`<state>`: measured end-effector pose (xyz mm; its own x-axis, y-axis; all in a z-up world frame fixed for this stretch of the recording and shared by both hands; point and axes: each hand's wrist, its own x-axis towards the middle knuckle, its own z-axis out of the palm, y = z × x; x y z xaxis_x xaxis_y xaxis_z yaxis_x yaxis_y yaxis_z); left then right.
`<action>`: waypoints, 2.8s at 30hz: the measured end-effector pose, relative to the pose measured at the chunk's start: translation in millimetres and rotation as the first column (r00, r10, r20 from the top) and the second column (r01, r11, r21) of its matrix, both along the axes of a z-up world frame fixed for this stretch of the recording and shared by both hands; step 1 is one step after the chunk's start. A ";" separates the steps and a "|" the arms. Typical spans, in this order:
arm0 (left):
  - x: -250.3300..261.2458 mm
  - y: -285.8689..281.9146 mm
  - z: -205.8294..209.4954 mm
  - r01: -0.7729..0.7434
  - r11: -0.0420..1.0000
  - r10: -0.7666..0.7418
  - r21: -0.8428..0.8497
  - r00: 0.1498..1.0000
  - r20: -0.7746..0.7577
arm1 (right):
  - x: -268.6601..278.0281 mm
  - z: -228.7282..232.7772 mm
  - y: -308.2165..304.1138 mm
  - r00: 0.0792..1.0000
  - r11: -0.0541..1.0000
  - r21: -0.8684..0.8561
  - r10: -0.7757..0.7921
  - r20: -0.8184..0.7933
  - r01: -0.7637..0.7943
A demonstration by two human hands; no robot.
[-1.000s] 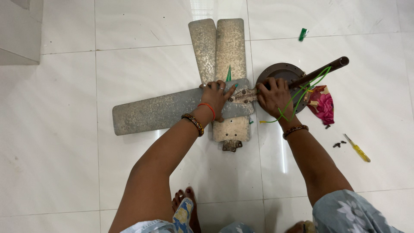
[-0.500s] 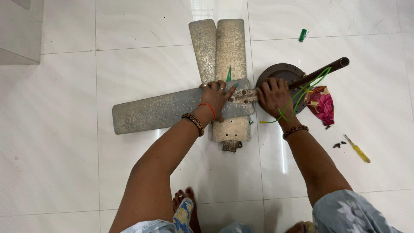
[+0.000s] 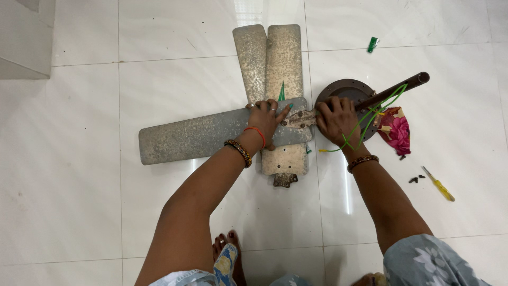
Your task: The person assembles a ceiling fan by attaching fan blades to the motor housing on the floor. They align each blade and secure it using screws and a screwdriver, handling the components one at a time.
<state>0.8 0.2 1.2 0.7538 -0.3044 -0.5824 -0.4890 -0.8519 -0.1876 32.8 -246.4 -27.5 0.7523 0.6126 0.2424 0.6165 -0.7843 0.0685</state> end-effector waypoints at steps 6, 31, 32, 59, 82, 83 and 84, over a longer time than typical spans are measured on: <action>-0.2 0.0 1.2 0.003 1.000 -0.003 0.004 1.000 -0.008 | 0.9 -3.2 -1.9 1.000 0.999 -0.038 -0.019 0.009 0.019; 0.5 0.6 -2.4 0.014 1.000 -0.014 0.004 1.000 0.005 | 0.8 -1.6 -1.1 0.999 0.987 0.158 0.034 -0.007 -0.033; 0.6 0.6 -2.4 0.011 1.000 -0.011 0.005 1.000 0.003 | 1.4 -0.3 -0.9 1.000 0.987 0.160 0.025 -0.010 -0.023; 3.2 -2.1 -14.2 0.000 1.000 0.000 0.010 1.000 0.017 | 4.7 -16.2 3.3 0.992 0.934 0.344 -0.068 -0.110 0.102; 6.1 -0.6 -14.1 -0.020 1.000 0.020 -0.014 1.000 -0.001 | -40.2 1.5 12.5 0.951 0.949 0.141 -0.255 -0.177 0.281; 5.5 -0.5 -16.2 -0.017 1.000 0.017 -0.016 1.000 0.007 | -42.3 -3.4 14.6 0.958 0.953 0.136 -0.251 -0.137 0.269; 5.8 -0.6 -17.8 -0.013 1.000 0.013 -0.015 1.000 0.008 | -43.2 -7.9 17.0 0.964 0.957 0.130 -0.248 -0.096 0.259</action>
<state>6.6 -0.3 -16.6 0.7628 -0.3029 -0.5713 -0.4759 -0.8611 -0.1788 -10.4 -229.4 -35.4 0.8983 0.3635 0.2468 0.3954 -0.9137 -0.0936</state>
